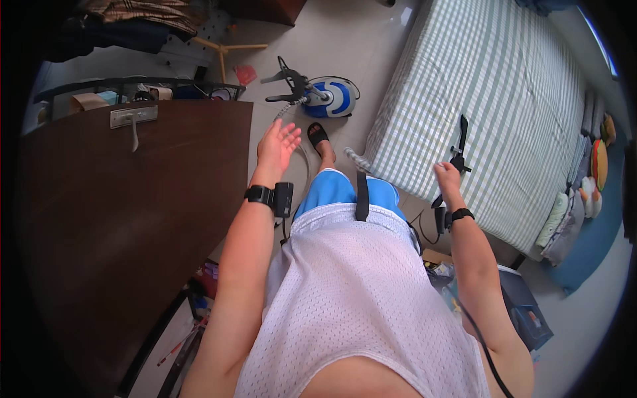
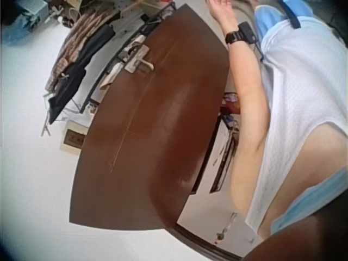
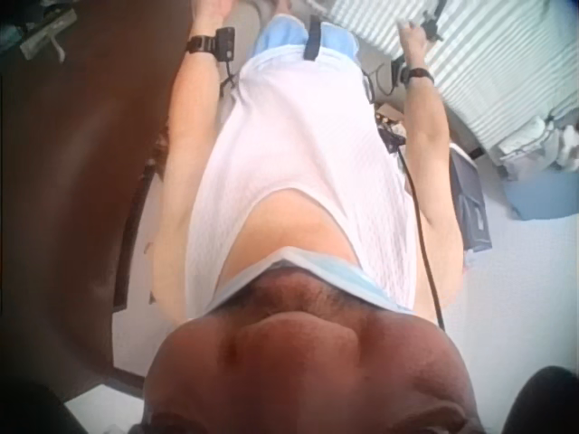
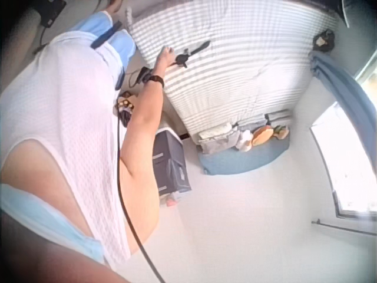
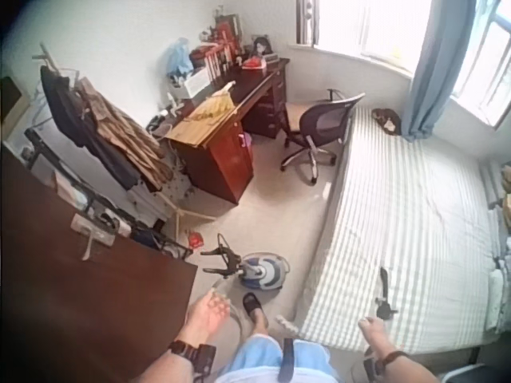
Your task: The person wipes the nozzle, handle, and body of a garment steamer with a cloth, then coils the power cable and wipes the base of the machine.
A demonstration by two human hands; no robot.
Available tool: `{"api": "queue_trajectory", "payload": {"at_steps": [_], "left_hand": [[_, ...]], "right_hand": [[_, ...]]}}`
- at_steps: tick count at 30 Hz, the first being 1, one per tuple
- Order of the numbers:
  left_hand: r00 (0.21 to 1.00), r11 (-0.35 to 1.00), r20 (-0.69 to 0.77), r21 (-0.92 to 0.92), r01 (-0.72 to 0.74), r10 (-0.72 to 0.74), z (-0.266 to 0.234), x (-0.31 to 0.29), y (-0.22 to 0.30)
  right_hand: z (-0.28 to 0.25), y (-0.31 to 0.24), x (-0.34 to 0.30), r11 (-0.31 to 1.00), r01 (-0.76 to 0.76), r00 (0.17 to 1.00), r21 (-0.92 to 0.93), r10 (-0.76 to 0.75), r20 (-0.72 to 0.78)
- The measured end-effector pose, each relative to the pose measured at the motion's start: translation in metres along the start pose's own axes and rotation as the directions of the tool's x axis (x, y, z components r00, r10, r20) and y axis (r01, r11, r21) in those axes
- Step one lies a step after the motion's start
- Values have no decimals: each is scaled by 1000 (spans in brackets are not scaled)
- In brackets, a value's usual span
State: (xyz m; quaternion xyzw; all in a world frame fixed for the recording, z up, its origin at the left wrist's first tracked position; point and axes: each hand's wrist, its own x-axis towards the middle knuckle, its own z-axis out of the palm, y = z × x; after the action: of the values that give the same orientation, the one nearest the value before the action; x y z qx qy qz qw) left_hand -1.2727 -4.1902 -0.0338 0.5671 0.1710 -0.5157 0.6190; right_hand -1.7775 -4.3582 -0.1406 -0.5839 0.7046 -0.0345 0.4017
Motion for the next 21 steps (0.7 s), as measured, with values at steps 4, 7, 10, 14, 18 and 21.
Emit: {"api": "queue_trajectory", "payload": {"at_steps": [4, 7, 10, 14, 18, 21], "left_hand": [[999, 997, 39, -68, -26, 29, -16, 58, 34], [983, 971, -38, 172, -169, 178, -9, 71, 59], [966, 888, 48, 384, -253, 255, 7, 79, 85], [994, 934, 95, 347, -91, 61, 8, 93, 111], [957, 969, 263, 239, 61, -125, 10, 106, 117], [945, 960, 276, 260, 104, -177, 8, 120, 101]], "right_hand": [[66, -138, -6, 996, 69, 944, 56, -84, 319], [102, -266, -22, 987, 135, 873, 83, -158, 461], [150, -337, -19, 957, 109, 824, 268, -238, 515], [187, -422, -20, 972, 101, 831, 212, -200, 520], [207, -442, -14, 981, 77, 846, 177, -158, 510], [219, -430, -5, 990, 89, 843, 108, -133, 522]]}}
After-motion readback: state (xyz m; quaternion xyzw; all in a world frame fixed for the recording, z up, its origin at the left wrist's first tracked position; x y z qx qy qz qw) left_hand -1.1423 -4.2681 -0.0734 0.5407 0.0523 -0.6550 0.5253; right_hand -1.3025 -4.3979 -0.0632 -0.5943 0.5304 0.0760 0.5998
